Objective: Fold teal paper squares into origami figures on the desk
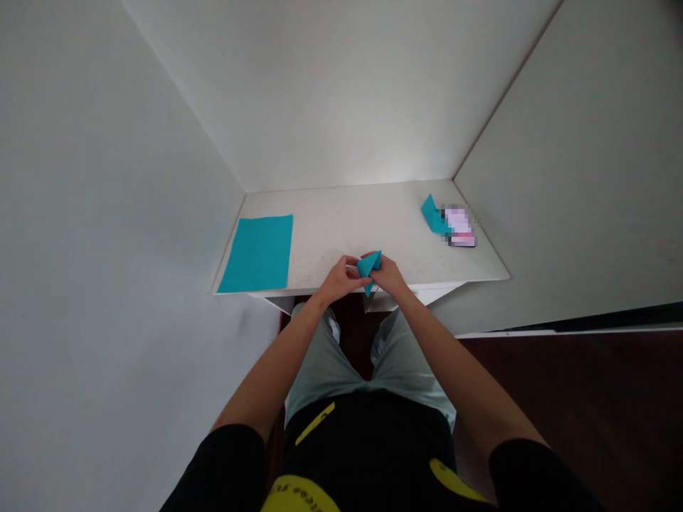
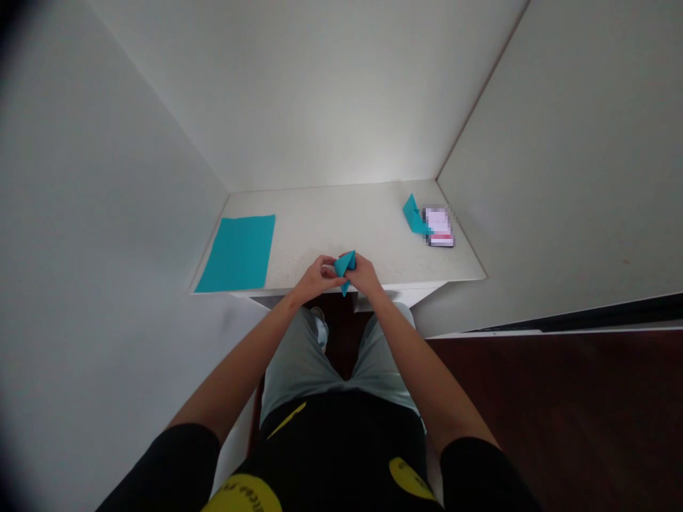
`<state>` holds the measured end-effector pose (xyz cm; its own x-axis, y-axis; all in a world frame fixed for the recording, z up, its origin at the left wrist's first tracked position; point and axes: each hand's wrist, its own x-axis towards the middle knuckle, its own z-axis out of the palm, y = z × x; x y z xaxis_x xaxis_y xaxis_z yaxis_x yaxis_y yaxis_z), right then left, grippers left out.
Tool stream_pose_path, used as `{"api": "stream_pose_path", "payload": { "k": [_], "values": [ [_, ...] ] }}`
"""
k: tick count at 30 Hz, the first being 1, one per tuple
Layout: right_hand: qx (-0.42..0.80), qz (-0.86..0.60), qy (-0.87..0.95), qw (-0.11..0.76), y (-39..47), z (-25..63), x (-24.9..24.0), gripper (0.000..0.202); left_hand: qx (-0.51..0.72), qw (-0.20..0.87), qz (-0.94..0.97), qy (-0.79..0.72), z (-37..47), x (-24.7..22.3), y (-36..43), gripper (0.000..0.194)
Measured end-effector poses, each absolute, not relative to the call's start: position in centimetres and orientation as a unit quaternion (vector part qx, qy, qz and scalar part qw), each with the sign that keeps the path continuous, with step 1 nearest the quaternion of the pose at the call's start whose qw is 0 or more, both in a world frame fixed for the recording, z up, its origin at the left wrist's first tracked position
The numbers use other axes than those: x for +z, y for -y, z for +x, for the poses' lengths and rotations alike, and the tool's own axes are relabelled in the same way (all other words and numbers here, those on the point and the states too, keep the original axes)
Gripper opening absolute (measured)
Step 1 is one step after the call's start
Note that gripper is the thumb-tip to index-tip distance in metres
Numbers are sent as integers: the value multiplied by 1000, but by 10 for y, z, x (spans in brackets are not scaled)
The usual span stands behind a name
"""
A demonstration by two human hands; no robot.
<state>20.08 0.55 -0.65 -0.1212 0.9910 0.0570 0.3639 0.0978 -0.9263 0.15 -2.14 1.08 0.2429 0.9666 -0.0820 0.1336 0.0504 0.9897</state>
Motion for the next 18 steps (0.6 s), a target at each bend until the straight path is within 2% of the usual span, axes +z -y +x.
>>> {"api": "stream_pose_path", "payload": {
  "k": [5,10,15,18],
  "values": [
    [474,-450,637,408,-4,211,-10,43,430,596,518,-437,1,7,9,57],
    [489,-443,600,453,-7,213,-12,47,434,615,489,-441,-1,12,5,40],
    [507,-428,595,454,-2,217,-5,33,428,622,470,-457,-3,13,4,41],
    [502,-426,595,460,1,222,-1,24,428,637,458,-449,-5,11,4,33]
  ]
}}
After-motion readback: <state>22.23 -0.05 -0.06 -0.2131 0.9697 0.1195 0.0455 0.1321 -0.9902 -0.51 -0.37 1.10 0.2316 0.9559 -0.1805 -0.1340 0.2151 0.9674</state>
